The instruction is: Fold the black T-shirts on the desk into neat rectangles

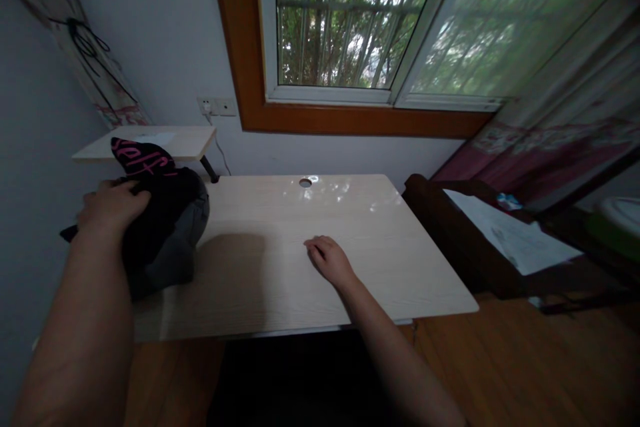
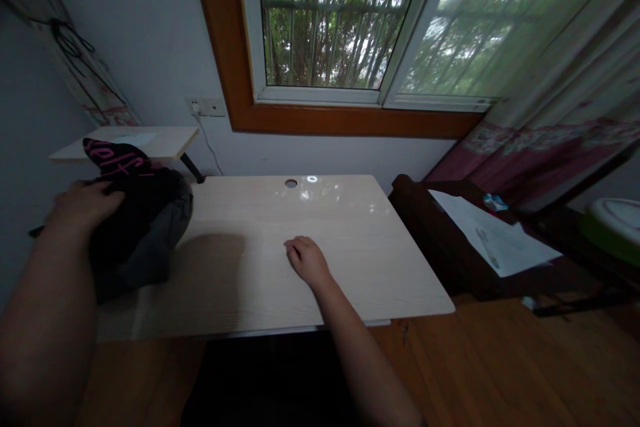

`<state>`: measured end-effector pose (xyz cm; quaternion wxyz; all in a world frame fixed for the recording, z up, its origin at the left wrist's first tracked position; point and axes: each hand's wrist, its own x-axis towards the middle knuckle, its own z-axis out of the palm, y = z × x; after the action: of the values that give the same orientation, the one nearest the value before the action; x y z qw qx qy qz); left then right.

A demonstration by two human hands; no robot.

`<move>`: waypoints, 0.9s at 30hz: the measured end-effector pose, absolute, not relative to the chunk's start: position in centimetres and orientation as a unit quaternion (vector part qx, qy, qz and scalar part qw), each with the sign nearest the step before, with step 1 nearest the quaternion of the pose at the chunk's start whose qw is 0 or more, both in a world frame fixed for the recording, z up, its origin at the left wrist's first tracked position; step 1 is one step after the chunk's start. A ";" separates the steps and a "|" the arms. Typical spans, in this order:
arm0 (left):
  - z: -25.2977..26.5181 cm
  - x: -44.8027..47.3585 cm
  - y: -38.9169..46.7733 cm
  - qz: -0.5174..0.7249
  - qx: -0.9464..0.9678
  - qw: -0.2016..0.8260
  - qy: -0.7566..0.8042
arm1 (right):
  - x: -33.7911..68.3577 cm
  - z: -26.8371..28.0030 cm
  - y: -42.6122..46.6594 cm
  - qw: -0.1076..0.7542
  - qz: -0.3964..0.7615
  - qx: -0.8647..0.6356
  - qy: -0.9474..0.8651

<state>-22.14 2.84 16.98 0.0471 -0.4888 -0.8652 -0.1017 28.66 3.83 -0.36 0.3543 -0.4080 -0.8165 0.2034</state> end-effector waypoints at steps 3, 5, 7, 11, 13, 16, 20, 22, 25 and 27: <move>17.3 -19.1 1.3 -0.167 -0.448 0.140 -0.867 | 28.7 -0.4 3.8 0.354 0.203 -0.408 -0.817; 17.5 -17.6 0.6 -0.209 -0.464 0.219 -0.832 | 28.7 -0.4 3.8 0.352 0.205 -0.407 -0.818; 17.5 -16.6 0.4 -0.212 -0.499 0.241 -0.805 | 28.7 -0.3 3.8 0.351 0.207 -0.408 -0.817; 17.3 -16.3 0.9 -0.158 -0.598 0.206 -0.759 | 28.6 -0.3 3.8 0.348 0.210 -0.411 -0.816; 17.2 -16.6 1.3 -0.137 -0.605 0.200 -0.759 | 28.6 -0.2 3.8 0.348 0.210 -0.410 -0.817; 17.2 -17.2 1.9 -0.116 -0.589 0.181 -0.779 | 28.6 0.0 3.7 0.348 0.206 -0.412 -0.817; 17.6 -18.1 2.8 -0.093 -0.574 0.135 -0.802 | 28.6 0.0 3.8 0.342 0.201 -0.412 -0.820; 17.7 -18.5 3.2 -0.072 -0.570 0.114 -0.811 | 28.6 -0.1 3.8 0.344 0.199 -0.413 -0.819; 17.8 -19.2 3.9 -0.051 -0.565 0.091 -0.819 | 28.6 -0.3 3.9 0.347 0.199 -0.411 -0.820; 17.7 -19.7 4.3 -0.045 -0.559 0.077 -0.824 | 28.6 -0.3 3.8 0.346 0.199 -0.409 -0.820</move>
<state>-19.68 4.32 17.71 0.0766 -0.5590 -0.8244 -0.0454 28.62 3.85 -0.29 0.3464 -0.4090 -0.8204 0.1991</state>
